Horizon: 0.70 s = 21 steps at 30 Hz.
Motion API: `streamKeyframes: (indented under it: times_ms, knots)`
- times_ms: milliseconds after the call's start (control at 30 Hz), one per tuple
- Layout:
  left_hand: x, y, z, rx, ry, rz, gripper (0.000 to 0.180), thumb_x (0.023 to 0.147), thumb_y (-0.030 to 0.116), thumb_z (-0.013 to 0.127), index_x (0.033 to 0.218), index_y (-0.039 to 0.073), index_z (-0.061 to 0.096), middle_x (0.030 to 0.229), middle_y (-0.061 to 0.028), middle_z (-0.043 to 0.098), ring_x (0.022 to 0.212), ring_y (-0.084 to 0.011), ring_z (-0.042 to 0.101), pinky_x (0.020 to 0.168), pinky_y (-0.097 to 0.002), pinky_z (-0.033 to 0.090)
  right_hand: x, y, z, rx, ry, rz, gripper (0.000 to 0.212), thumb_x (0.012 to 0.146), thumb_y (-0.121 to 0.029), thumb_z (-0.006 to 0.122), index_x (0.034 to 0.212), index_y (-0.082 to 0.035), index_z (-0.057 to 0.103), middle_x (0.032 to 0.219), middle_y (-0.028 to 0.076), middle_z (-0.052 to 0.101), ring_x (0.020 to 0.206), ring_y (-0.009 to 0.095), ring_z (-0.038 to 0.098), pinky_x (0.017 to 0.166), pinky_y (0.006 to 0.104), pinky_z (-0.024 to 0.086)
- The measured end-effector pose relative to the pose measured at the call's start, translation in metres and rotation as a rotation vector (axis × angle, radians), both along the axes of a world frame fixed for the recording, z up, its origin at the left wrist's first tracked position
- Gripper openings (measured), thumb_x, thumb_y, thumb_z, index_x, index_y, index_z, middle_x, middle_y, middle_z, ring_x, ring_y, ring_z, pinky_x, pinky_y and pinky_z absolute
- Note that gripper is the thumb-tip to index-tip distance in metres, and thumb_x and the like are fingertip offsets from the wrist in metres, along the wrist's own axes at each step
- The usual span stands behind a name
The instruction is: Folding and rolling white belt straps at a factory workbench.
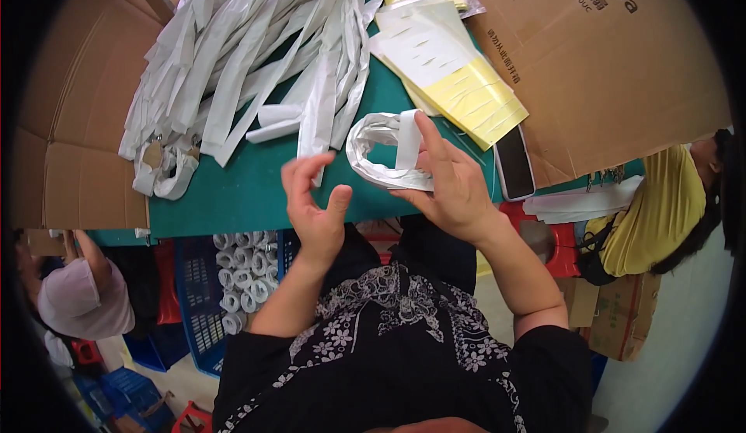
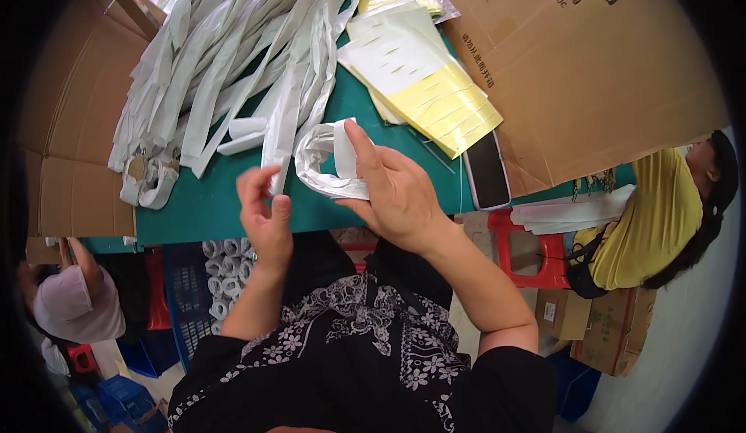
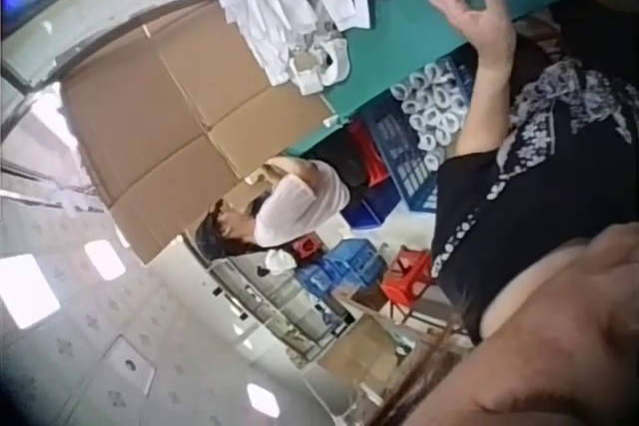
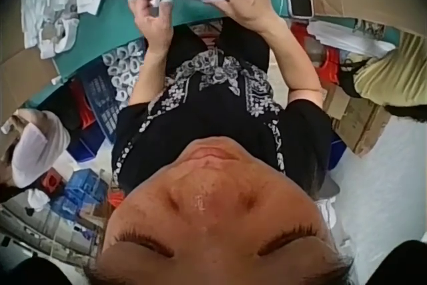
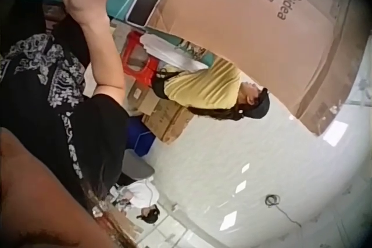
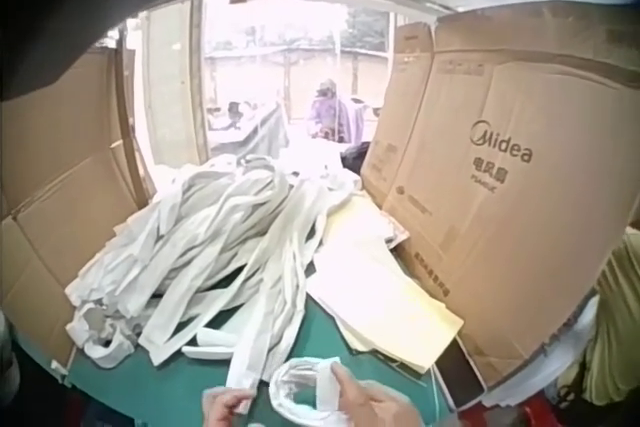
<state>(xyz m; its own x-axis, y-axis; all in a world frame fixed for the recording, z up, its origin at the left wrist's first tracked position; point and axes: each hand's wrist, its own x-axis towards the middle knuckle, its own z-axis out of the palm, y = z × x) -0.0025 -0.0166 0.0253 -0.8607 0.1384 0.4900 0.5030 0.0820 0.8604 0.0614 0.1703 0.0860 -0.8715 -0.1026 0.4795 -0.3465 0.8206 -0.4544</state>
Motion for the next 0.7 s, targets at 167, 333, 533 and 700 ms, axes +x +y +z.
streamKeyframes:
  times_ms: [167,333,533,700]
  knots:
    - [-0.02,0.008,0.055,-0.448,0.22,-0.233,0.03,0.07,0.022,0.072,0.095,0.008,0.065,0.098,-0.0072,0.058,0.094,-0.0231,0.052,0.085,-0.0326,0.034,-0.004,-0.01,-0.002,0.066,0.017,0.134,0.095,0.063,-0.018,0.079,0.138,0.002,0.024,0.085,0.012,0.06,0.078,0.027,0.06,0.069,0.0331,0.049]
    - [-0.017,0.006,0.042,-0.338,0.149,-0.513,0.013,0.07,0.005,0.067,0.082,0.01,0.069,0.081,0.0011,0.065,0.08,-0.0137,0.058,0.077,-0.0305,0.033,-0.009,0.004,-0.008,-0.172,-0.28,0.097,0.077,0.07,-0.017,0.074,0.135,-0.003,0.035,0.082,0.01,0.06,0.076,0.024,0.06,0.069,0.0303,0.048]
    - [-0.019,0.003,0.016,-0.319,0.19,-0.627,0.029,0.067,-0.002,0.066,0.093,0.01,0.068,0.091,-0.0025,0.063,0.086,-0.0176,0.057,0.082,-0.0316,0.036,-0.015,0.016,-0.006,-0.355,-0.699,0.171,0.053,0.078,-0.014,0.066,0.124,-0.001,0.045,0.079,0.005,0.06,0.074,0.011,0.056,0.068,0.026,0.045]
    - [-0.017,0.0,0.023,-0.516,0.495,-0.549,0.033,0.069,0.003,0.066,0.101,0.012,0.065,0.093,-0.0022,0.061,0.087,-0.0197,0.056,0.09,-0.0426,0.034,-0.017,0.022,-0.01,-0.495,-0.829,0.34,0.045,0.084,-0.013,0.061,0.124,0.001,0.044,0.088,0.006,0.062,0.077,0.009,0.055,0.069,0.0225,0.044]
